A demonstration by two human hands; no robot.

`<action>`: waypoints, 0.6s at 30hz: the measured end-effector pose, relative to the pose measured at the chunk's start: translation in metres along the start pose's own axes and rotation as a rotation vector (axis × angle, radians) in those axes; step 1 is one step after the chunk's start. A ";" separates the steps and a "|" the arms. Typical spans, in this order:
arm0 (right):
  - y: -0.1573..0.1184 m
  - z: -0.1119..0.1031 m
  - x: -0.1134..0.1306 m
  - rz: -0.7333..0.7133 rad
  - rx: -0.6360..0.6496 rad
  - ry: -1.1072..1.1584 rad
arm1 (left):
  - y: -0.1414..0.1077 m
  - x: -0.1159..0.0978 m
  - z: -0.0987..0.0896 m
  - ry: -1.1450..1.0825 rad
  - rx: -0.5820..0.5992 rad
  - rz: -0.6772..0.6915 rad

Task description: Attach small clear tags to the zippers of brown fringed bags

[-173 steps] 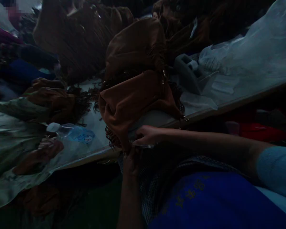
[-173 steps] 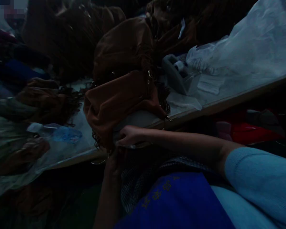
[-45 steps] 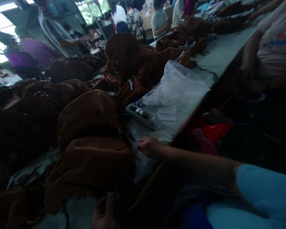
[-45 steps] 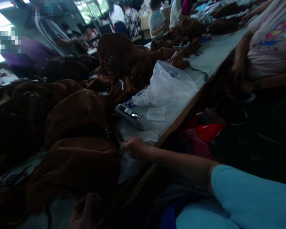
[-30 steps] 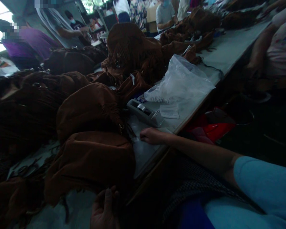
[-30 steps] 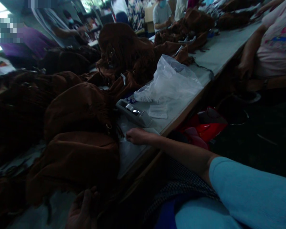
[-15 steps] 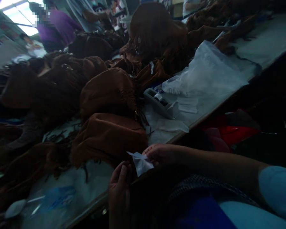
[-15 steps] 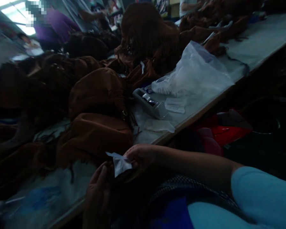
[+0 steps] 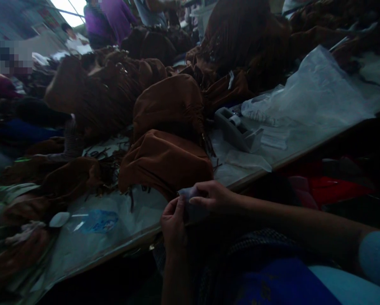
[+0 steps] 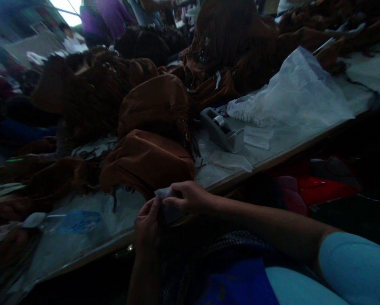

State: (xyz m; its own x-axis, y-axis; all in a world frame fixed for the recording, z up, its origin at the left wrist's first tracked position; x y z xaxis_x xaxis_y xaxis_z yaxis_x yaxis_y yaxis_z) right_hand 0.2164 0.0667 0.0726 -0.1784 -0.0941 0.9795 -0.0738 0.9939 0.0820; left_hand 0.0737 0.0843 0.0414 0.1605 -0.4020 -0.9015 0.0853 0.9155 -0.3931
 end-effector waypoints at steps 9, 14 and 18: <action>0.016 -0.002 -0.007 0.178 0.309 -0.213 | -0.006 -0.011 -0.015 -0.078 -0.045 -0.065; 0.017 0.007 -0.012 0.256 0.208 -0.119 | -0.012 -0.020 -0.012 -0.044 -0.052 -0.079; 0.017 0.017 -0.022 0.286 0.175 0.064 | -0.017 -0.020 -0.003 0.011 -0.026 -0.050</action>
Point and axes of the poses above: each hand's wrist, its own y-axis towards the middle knuckle, its own z-axis out of the palm, x = y × z, the point moved 6 cm from there along y, towards the middle knuckle, and after that the axes turned 1 degree about y, right-handed, at the moved point
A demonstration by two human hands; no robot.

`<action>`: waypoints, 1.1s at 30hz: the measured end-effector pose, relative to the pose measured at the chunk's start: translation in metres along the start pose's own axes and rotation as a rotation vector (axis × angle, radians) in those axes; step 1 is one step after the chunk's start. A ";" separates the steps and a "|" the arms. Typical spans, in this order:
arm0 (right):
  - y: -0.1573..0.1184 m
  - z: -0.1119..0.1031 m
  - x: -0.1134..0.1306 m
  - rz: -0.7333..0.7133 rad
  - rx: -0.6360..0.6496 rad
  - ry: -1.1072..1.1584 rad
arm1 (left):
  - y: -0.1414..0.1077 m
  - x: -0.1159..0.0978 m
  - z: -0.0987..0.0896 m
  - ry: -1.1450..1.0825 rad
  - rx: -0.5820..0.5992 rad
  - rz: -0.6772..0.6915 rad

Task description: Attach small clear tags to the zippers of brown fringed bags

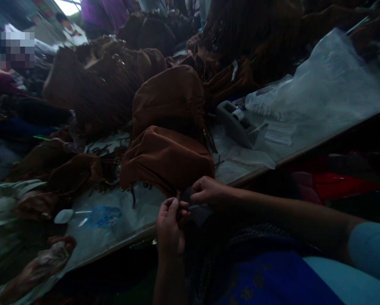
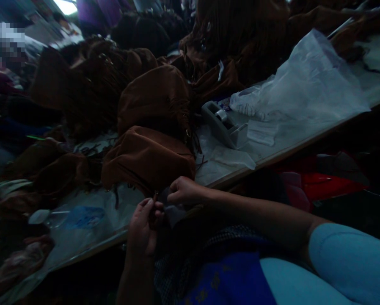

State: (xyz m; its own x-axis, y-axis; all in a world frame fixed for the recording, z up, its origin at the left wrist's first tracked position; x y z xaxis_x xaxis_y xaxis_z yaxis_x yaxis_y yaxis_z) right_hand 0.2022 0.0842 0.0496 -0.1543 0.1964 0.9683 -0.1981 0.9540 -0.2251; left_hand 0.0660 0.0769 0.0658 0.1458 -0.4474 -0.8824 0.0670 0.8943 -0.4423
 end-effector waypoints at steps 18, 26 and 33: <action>0.015 0.016 -0.011 0.180 0.168 0.391 | -0.002 0.020 -0.018 0.345 0.062 0.041; 0.014 0.012 -0.015 0.120 0.155 0.171 | 0.012 0.034 0.010 -0.207 -0.002 -0.136; 0.020 0.006 0.003 0.016 0.166 -0.233 | 0.015 0.040 0.012 -0.286 -0.273 -0.081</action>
Point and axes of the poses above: each hand's wrist, its own y-axis towards the middle knuckle, its own z-axis out of the palm, x = y × z, the point moved 6 cm from there along y, towards the middle knuckle, and after that the axes turned 1 degree about y, right-handed, at the moved point
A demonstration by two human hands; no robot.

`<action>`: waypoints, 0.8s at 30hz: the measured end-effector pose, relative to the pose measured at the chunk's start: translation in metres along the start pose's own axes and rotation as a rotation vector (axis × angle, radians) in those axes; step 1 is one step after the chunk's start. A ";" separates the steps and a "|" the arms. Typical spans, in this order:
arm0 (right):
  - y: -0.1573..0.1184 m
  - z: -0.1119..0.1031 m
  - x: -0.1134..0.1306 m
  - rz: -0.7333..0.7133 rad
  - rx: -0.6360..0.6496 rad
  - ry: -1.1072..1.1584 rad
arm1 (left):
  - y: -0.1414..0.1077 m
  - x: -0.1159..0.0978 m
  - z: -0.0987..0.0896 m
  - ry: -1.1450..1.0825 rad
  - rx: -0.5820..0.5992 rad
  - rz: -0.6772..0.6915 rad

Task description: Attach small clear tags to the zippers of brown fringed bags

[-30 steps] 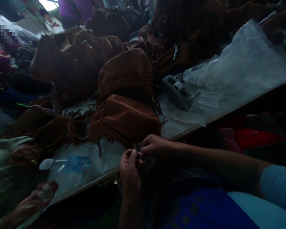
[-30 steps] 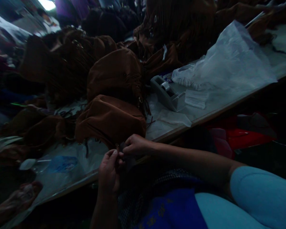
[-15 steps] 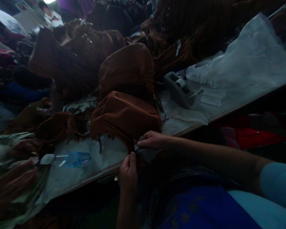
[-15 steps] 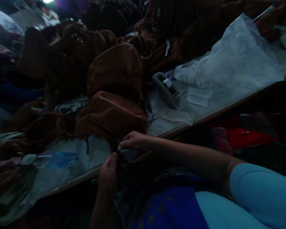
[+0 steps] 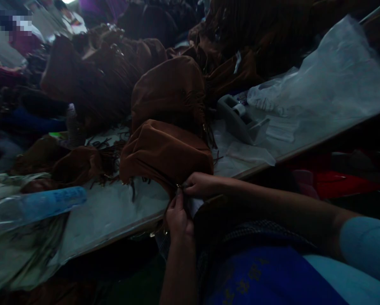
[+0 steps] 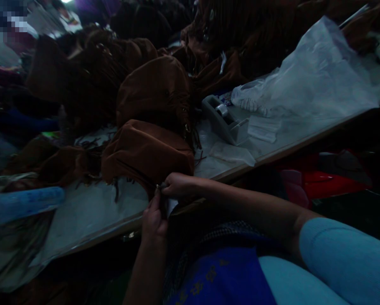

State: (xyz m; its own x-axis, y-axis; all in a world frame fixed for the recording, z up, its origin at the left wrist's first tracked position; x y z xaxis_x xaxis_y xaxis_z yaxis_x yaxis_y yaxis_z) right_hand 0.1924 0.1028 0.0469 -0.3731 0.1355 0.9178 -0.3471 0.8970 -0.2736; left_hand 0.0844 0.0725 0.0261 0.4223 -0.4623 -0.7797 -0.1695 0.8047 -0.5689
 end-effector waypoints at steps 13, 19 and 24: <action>-0.034 -0.007 0.010 -0.223 -0.493 -0.220 | 0.000 0.002 0.000 0.102 -0.054 0.059; -0.048 0.002 0.005 -0.304 -0.549 -0.068 | 0.001 0.003 0.000 0.100 -0.030 0.107; -0.050 0.006 0.000 -0.334 -0.540 -0.075 | 0.001 0.004 0.000 0.076 -0.074 0.103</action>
Point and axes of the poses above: each hand's wrist, its own y-axis towards the middle knuckle, its own z-axis out of the palm, x = y × z, the point moved 6 cm from there along y, towards the middle knuckle, and after that the axes turned 1 degree about y, right-handed, at the moved point
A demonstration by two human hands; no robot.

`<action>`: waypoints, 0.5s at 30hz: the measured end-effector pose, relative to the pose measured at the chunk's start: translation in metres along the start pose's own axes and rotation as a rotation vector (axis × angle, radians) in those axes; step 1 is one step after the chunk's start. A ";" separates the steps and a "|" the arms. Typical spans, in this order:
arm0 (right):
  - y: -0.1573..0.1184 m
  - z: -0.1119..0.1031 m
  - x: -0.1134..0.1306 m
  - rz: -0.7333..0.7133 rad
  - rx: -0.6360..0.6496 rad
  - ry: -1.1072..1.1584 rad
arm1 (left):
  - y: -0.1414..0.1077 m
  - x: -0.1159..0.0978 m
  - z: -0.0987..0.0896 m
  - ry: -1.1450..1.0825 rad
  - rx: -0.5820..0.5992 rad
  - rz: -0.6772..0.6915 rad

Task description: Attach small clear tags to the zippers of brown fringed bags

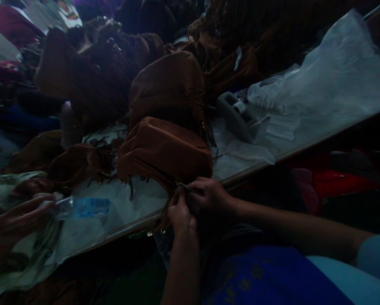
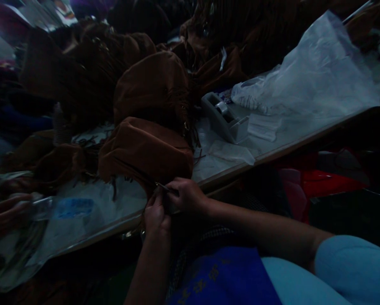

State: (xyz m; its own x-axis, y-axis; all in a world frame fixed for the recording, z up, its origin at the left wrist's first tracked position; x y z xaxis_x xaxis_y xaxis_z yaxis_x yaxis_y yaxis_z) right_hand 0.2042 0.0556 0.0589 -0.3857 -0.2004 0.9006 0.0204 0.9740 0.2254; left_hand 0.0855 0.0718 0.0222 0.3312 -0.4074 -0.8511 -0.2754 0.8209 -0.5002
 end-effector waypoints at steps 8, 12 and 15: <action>0.001 0.017 0.013 -0.167 0.154 -0.529 | 0.003 0.000 0.000 0.011 0.052 -0.021; 0.001 0.022 0.019 -0.216 0.275 -0.735 | -0.003 -0.006 0.004 -0.030 0.110 -0.044; 0.004 0.026 0.020 -0.229 0.316 -0.793 | -0.006 -0.010 0.006 0.004 0.110 -0.043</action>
State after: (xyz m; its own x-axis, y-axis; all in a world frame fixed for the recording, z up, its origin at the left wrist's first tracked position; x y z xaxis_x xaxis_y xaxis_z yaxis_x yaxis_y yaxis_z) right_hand 0.1729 0.0584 0.0681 -0.8777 -0.3763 0.2966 -0.3464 0.9261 0.1498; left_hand 0.0888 0.0737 0.0348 0.3369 -0.4445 -0.8300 -0.1604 0.8415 -0.5159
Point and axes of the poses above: each hand's wrist, its own y-axis towards the middle knuckle, its own z-axis out of the palm, x = y × z, the point moved 6 cm from there along y, towards the middle knuckle, and after that the axes turned 1 degree about y, right-handed, at the moved point
